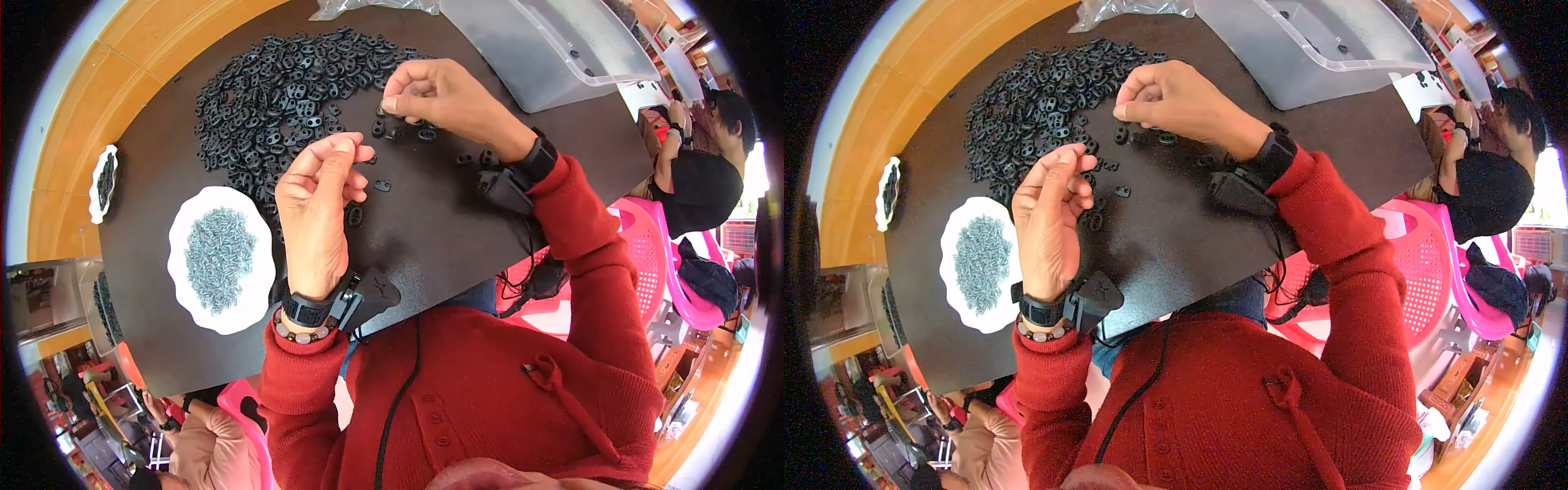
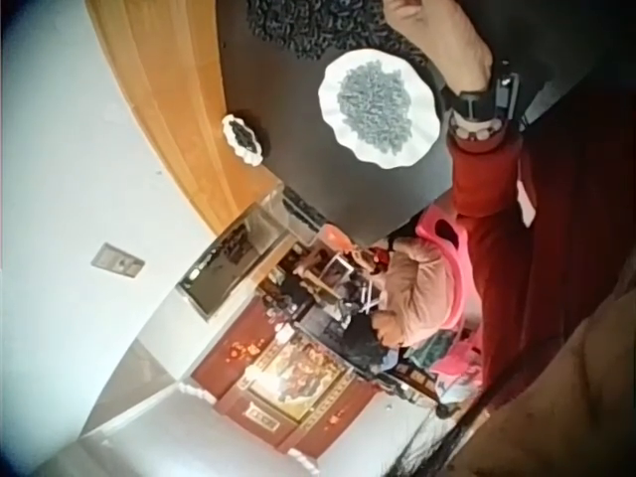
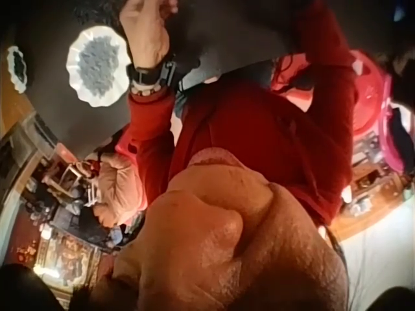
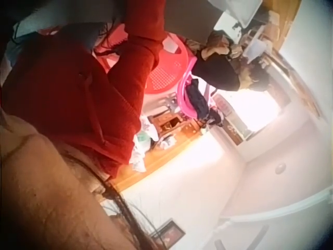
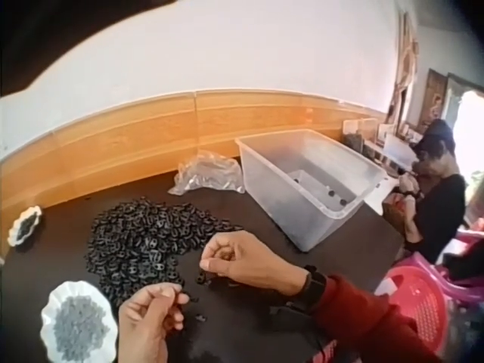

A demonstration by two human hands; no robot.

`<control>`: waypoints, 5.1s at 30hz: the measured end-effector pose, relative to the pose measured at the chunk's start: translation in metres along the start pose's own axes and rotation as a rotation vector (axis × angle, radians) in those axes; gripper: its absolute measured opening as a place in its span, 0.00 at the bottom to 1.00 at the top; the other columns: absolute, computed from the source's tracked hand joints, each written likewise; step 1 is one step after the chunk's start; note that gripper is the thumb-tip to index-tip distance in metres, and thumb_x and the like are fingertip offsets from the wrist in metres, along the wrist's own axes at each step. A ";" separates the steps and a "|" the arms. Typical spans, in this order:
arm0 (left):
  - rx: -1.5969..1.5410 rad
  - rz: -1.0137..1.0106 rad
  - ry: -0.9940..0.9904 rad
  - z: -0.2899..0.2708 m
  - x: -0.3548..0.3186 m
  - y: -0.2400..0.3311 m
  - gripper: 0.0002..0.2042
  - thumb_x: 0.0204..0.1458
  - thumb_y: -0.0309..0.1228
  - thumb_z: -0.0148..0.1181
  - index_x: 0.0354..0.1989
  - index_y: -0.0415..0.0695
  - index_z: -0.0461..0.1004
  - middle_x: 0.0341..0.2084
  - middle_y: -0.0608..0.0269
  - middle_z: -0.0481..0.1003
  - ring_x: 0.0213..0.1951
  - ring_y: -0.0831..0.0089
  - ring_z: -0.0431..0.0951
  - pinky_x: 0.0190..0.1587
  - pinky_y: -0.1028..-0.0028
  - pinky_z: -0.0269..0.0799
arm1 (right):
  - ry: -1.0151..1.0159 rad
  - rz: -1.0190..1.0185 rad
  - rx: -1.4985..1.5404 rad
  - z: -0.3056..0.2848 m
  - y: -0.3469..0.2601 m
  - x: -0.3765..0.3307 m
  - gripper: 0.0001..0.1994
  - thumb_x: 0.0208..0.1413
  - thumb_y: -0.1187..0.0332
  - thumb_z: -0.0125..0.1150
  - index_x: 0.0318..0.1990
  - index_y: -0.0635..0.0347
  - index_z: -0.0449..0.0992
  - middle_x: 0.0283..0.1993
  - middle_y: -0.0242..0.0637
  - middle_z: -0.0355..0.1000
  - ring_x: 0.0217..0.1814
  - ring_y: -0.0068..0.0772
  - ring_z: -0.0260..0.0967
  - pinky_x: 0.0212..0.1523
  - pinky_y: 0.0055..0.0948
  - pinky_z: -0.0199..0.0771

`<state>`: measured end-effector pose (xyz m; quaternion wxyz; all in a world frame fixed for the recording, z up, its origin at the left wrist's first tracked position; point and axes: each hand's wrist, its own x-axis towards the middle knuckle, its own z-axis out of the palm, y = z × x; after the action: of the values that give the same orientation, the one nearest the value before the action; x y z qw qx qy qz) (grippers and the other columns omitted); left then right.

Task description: Inspecting and sorting small black components at a workstation.

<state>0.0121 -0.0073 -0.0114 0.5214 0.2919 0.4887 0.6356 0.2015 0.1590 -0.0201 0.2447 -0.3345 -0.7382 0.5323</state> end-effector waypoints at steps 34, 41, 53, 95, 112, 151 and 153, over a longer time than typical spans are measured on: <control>-0.400 -0.166 -0.457 -0.099 -0.098 0.032 0.12 0.63 0.34 0.75 0.46 0.38 0.86 0.37 0.63 0.87 0.35 0.80 0.81 0.38 0.79 0.78 | -0.234 -0.305 0.263 0.129 -0.082 -0.098 0.15 0.72 0.56 0.68 0.51 0.57 0.77 0.53 0.33 0.71 0.45 0.21 0.67 0.48 0.24 0.69; -0.362 0.043 -0.216 -0.104 -0.104 0.033 0.11 0.59 0.31 0.76 0.42 0.35 0.85 0.32 0.62 0.86 0.30 0.79 0.82 0.32 0.77 0.79 | 0.088 -0.313 -0.017 0.152 -0.085 -0.111 0.19 0.70 0.68 0.71 0.64 0.66 0.78 0.54 0.31 0.77 0.55 0.23 0.75 0.60 0.23 0.73; -0.099 0.030 -0.212 -0.093 -0.085 0.026 0.16 0.62 0.40 0.71 0.39 0.36 0.88 0.33 0.62 0.87 0.33 0.80 0.81 0.36 0.78 0.77 | 0.127 -0.199 -0.213 0.140 -0.097 -0.094 0.11 0.71 0.74 0.64 0.55 0.69 0.84 0.48 0.33 0.80 0.49 0.22 0.78 0.52 0.21 0.76; 1.532 0.411 -0.173 0.110 0.044 -0.005 0.10 0.55 0.33 0.65 0.34 0.41 0.88 0.29 0.45 0.85 0.37 0.46 0.87 0.44 0.54 0.83 | 0.215 -0.269 0.216 -0.081 -0.018 -0.070 0.14 0.63 0.69 0.73 0.51 0.69 0.86 0.43 0.38 0.87 0.44 0.22 0.84 0.48 0.25 0.82; 1.675 0.350 -0.211 0.137 0.087 -0.060 0.08 0.53 0.33 0.68 0.30 0.40 0.85 0.30 0.45 0.85 0.40 0.46 0.87 0.46 0.54 0.83 | 0.175 -0.382 0.309 -0.110 -0.015 -0.079 0.14 0.63 0.70 0.73 0.51 0.71 0.85 0.40 0.38 0.86 0.42 0.22 0.82 0.46 0.25 0.82; 0.242 0.243 -0.017 0.067 0.016 -0.009 0.21 0.67 0.24 0.69 0.66 0.32 0.75 0.45 0.56 0.87 0.41 0.77 0.84 0.47 0.77 0.81 | 0.086 -0.228 0.162 -0.047 -0.018 -0.062 0.09 0.66 0.70 0.72 0.47 0.67 0.86 0.40 0.36 0.87 0.42 0.19 0.83 0.45 0.22 0.82; 0.195 0.211 0.007 0.068 0.018 -0.011 0.22 0.65 0.23 0.70 0.66 0.32 0.74 0.45 0.56 0.87 0.41 0.78 0.84 0.46 0.77 0.81 | 0.100 -0.239 0.161 -0.043 -0.016 -0.058 0.08 0.66 0.70 0.72 0.46 0.67 0.86 0.40 0.35 0.87 0.42 0.18 0.83 0.44 0.21 0.81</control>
<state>0.0707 0.0311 -0.0004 0.4190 0.3889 0.5167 0.6373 0.2669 0.1389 0.0083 0.3689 -0.2498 -0.7144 0.5396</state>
